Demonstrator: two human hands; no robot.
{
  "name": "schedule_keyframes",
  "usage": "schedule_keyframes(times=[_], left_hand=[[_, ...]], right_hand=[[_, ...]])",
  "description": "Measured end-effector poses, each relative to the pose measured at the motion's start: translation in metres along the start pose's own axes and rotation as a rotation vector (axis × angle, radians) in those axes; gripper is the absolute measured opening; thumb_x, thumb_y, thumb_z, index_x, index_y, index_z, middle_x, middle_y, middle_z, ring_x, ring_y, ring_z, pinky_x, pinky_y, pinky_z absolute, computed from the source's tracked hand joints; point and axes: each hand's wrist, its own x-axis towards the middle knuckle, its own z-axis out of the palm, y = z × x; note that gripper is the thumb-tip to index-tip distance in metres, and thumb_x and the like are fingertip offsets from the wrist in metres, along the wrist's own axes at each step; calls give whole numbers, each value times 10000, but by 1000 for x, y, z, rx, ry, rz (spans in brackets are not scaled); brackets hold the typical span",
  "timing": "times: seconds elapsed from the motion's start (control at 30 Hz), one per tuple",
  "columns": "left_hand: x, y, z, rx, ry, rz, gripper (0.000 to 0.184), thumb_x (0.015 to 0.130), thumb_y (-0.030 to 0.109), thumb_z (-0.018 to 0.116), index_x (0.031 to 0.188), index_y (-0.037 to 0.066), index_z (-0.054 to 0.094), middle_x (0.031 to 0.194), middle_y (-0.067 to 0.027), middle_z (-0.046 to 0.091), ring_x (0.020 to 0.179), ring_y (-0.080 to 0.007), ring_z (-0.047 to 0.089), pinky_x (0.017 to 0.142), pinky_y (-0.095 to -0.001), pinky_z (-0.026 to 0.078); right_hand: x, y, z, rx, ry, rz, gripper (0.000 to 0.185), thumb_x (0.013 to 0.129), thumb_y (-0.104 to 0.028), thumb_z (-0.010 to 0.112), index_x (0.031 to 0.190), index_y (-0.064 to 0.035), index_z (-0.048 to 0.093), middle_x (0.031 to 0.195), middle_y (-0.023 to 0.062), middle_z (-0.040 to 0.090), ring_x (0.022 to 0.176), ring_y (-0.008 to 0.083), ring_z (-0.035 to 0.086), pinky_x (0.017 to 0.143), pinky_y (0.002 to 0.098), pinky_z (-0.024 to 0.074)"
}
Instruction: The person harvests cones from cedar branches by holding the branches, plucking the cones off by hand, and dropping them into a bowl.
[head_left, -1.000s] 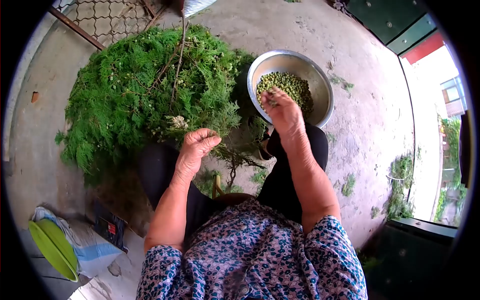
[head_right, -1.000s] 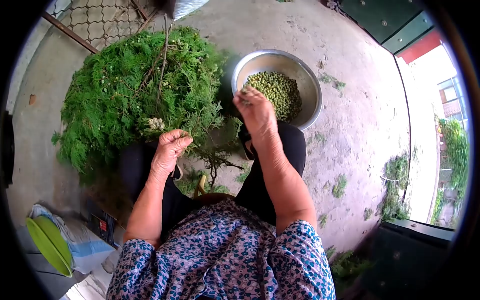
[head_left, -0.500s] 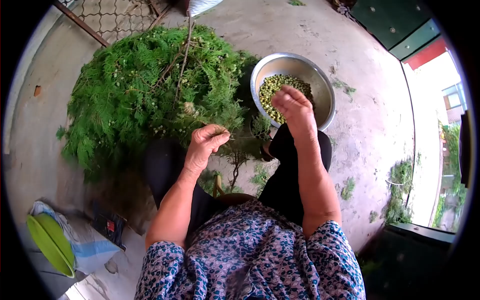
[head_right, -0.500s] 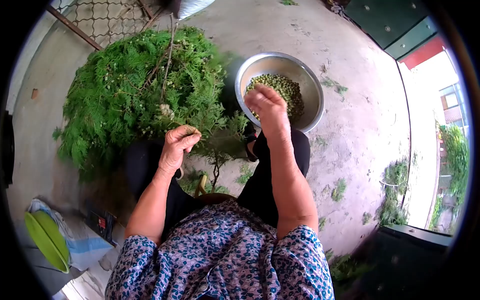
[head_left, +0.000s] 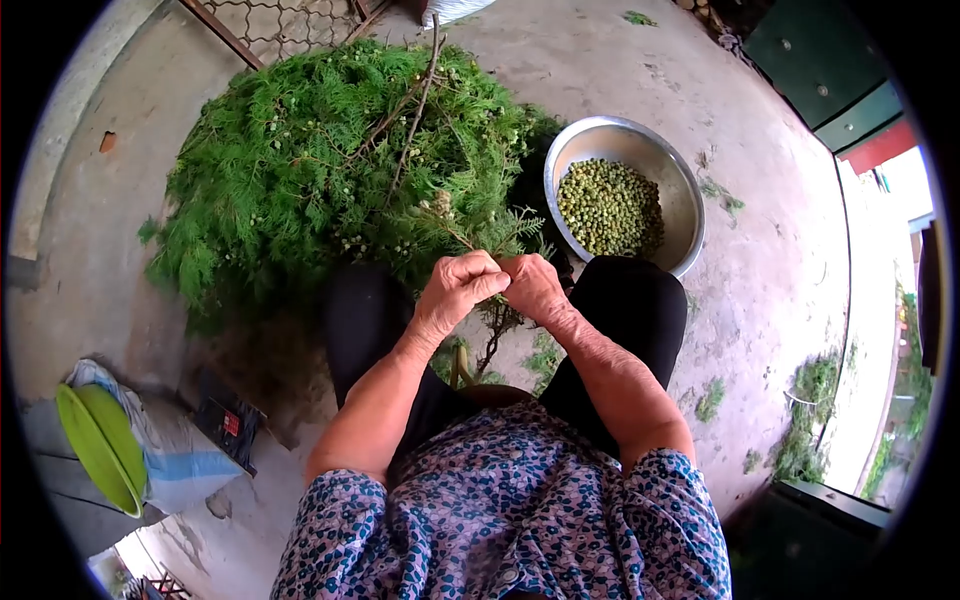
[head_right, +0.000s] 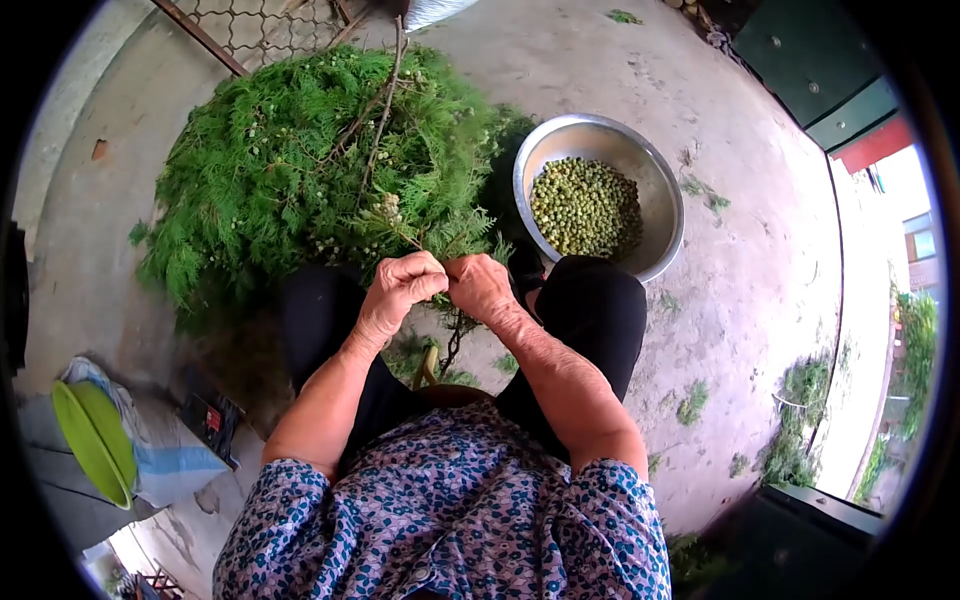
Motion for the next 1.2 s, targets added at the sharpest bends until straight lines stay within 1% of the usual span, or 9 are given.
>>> schedule_keyframes(times=[0.13,0.2,0.5,0.63,0.73,0.87,1.0,1.1,1.2], left_hand=[[0,-1,4,-128,344,18,51,740,59,594,783,32,589,688,22,555,592,-54,488,563,-206,413],[-1,-4,-3,-180,470,-140,20,743,41,580,763,45,580,707,26,549,581,-46,475,552,-213,414],[13,-33,-16,23,835,-140,233,743,117,662,874,-27,534,748,-35,549,635,-103,499,579,-238,416],[14,-32,-17,-33,842,-10,95,803,57,582,873,10,536,779,-38,584,612,-96,522,563,-235,425],[14,-20,-11,-273,822,25,66,838,56,546,893,19,538,802,-44,592,655,-129,570,556,-255,458],[11,-26,-23,-337,775,-96,74,845,95,558,873,31,533,786,-87,611,647,-150,578,542,-261,451],[12,-21,-25,-326,796,-84,94,854,102,547,914,30,546,838,-74,610,684,-145,561,581,-279,462],[12,-26,-26,-236,683,-54,129,852,96,547,958,27,573,861,-39,600,705,-114,537,634,-259,445],[9,-36,-24,-157,560,-19,160,849,82,545,988,19,589,882,-13,594,736,-96,526,679,-241,424]], right_hand=[[-4,-5,2,169,48,38,175,710,-242,617,714,-68,617,675,137,597,669,328,584,596,400,468],[-7,-9,3,47,104,13,206,710,-270,637,709,-65,615,666,130,594,655,321,582,588,403,464],[-19,-5,50,-309,252,-256,129,668,-198,548,559,-129,549,537,46,564,486,219,585,436,350,469],[-24,-13,45,-222,197,-307,97,675,-156,545,642,-67,524,600,93,564,527,246,586,442,350,463],[-24,-20,27,-34,36,-254,135,722,-158,564,685,-29,543,676,140,592,649,315,599,565,394,479],[-17,-13,7,58,1,-124,138,720,-161,581,729,-26,555,711,165,588,711,352,582,613,430,469],[-9,-5,-17,135,385,-19,92,739,-101,563,770,-15,552,794,168,564,742,357,563,610,416,461],[-11,-33,-53,459,830,-231,181,765,26,548,940,-14,531,879,147,524,785,332,537,622,375,444],[-15,-52,-60,505,750,-451,184,765,28,569,943,-8,541,876,129,533,794,299,556,653,338,462]])
